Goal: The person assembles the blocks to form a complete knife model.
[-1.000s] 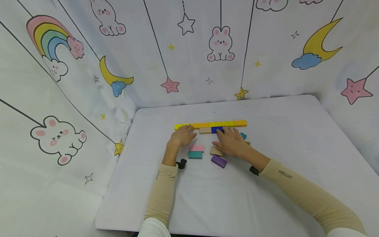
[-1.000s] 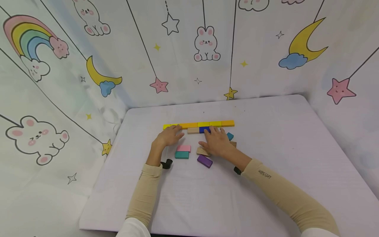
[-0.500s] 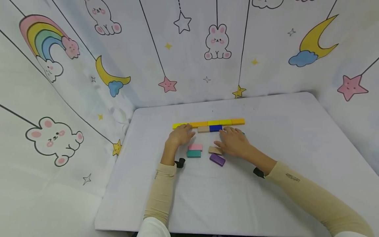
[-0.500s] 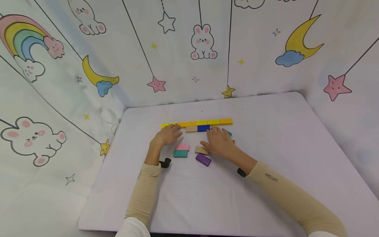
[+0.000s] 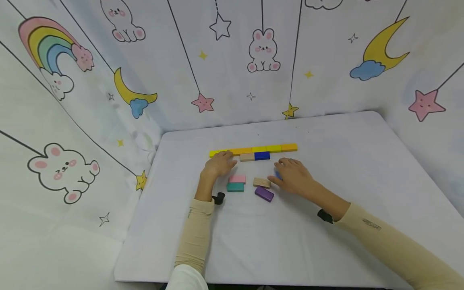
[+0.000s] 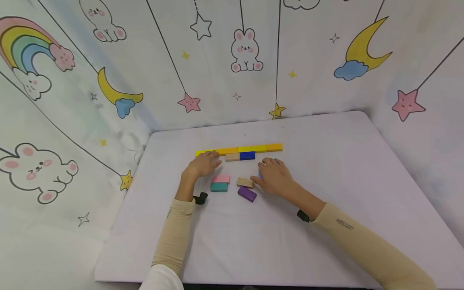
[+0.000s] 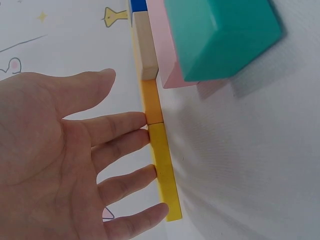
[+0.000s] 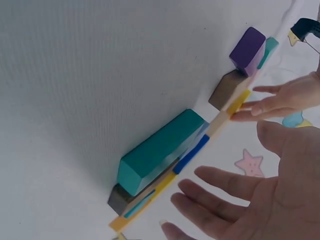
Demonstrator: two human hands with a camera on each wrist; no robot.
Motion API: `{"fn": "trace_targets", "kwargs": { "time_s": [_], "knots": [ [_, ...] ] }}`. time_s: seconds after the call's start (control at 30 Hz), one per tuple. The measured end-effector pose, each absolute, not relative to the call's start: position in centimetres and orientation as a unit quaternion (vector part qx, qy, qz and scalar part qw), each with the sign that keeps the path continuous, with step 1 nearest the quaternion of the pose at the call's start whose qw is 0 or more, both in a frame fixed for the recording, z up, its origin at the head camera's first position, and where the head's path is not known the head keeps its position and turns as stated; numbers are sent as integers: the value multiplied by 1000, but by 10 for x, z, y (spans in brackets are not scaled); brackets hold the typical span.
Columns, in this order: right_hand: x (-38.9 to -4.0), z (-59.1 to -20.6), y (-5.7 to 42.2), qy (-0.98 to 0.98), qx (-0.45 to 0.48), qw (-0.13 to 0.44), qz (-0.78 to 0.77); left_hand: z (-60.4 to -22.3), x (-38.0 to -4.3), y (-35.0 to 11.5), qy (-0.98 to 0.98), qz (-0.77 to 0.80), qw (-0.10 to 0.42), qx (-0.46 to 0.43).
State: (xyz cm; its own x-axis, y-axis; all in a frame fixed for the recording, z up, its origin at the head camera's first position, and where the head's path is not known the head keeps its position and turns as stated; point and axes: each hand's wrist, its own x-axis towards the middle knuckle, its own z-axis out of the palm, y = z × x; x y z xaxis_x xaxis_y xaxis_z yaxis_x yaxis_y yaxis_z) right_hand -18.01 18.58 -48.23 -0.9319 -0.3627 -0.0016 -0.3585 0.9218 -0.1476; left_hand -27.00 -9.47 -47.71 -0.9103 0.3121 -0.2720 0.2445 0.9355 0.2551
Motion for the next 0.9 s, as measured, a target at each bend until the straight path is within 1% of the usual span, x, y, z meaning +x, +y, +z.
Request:
{"fn": "trace_targets", "kwargs": {
  "time_s": [0.27, 0.9],
  "knots": [
    [-164, -477, 192, 975, -206, -7, -80, -475, -270, -95, 970, 118, 160, 143],
    [-128, -474, 211, 977, -196, -9, -84, -479, -272, -95, 971, 107, 163, 139]
  ]
}}
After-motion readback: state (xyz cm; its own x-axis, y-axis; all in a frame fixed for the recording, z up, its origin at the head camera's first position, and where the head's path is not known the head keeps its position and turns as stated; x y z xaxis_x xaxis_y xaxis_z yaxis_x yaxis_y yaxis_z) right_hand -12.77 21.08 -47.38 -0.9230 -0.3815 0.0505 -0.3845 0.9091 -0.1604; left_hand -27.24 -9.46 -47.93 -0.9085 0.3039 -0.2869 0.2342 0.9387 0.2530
